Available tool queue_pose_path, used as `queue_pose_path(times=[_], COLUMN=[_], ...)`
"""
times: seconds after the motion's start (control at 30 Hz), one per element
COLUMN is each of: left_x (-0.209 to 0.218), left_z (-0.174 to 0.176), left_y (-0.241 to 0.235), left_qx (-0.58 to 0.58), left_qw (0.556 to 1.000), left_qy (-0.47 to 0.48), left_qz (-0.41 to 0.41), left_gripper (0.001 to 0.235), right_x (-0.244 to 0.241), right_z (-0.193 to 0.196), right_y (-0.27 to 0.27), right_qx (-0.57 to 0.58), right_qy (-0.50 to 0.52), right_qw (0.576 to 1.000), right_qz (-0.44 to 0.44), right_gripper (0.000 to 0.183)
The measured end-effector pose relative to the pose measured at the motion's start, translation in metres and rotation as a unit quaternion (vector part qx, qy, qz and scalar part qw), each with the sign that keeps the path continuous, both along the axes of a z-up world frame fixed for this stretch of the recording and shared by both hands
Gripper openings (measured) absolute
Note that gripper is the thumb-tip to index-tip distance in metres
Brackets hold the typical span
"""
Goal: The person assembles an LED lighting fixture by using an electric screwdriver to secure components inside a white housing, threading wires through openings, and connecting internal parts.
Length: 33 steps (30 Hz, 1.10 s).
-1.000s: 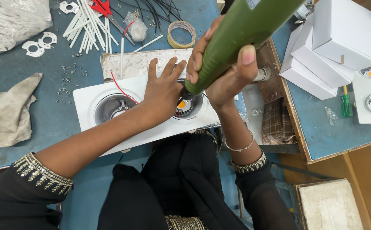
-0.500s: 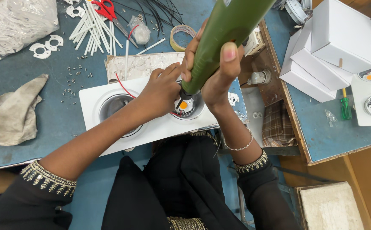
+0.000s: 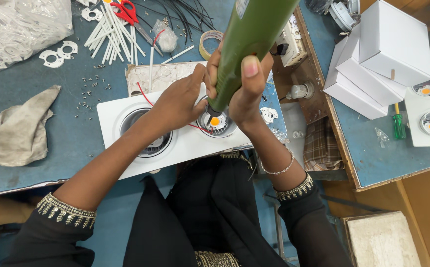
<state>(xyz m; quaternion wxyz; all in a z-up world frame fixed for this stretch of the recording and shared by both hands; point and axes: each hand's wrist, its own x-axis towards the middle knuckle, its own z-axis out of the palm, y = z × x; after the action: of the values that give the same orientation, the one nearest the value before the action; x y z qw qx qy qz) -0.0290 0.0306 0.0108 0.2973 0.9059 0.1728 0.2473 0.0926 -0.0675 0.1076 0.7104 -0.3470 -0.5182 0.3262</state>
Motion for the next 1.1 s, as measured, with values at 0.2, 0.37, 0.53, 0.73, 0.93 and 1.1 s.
queue_pose_path(times=[0.2,0.37,0.53,0.73,0.93,1.1], left_x=[0.001,0.002,0.004,0.006,0.001,0.002], left_z=[0.001,-0.004,-0.014,-0.015,-0.004,-0.002], left_y=[0.000,-0.001,-0.004,-0.001,-0.004,-0.004], left_qx=[0.016,0.015,0.039,0.032,0.024,0.023], left_qw=[1.000,1.000,0.998,0.998,0.999,0.999], left_qy=[0.007,0.012,-0.022,-0.034,-0.030,-0.013], left_qz=[0.015,0.024,0.037,0.039,0.028,0.033], left_gripper=[0.058,0.056,0.070,0.063,0.047,0.045], right_x=[0.002,-0.002,-0.005,-0.007,0.006,0.001], right_z=[0.006,0.004,-0.008,-0.022,-0.010,-0.005], right_y=[0.003,-0.002,-0.003,-0.004,-0.008,-0.011], right_qx=[-0.004,0.000,0.009,0.017,0.049,0.043], right_qy=[-0.003,0.004,-0.003,-0.030,0.017,0.012], right_qw=[1.000,1.000,1.000,0.999,0.998,0.998], right_qz=[0.011,-0.011,-0.020,-0.021,-0.036,-0.052], right_gripper=[0.074,0.077,0.078,0.081,0.077,0.076])
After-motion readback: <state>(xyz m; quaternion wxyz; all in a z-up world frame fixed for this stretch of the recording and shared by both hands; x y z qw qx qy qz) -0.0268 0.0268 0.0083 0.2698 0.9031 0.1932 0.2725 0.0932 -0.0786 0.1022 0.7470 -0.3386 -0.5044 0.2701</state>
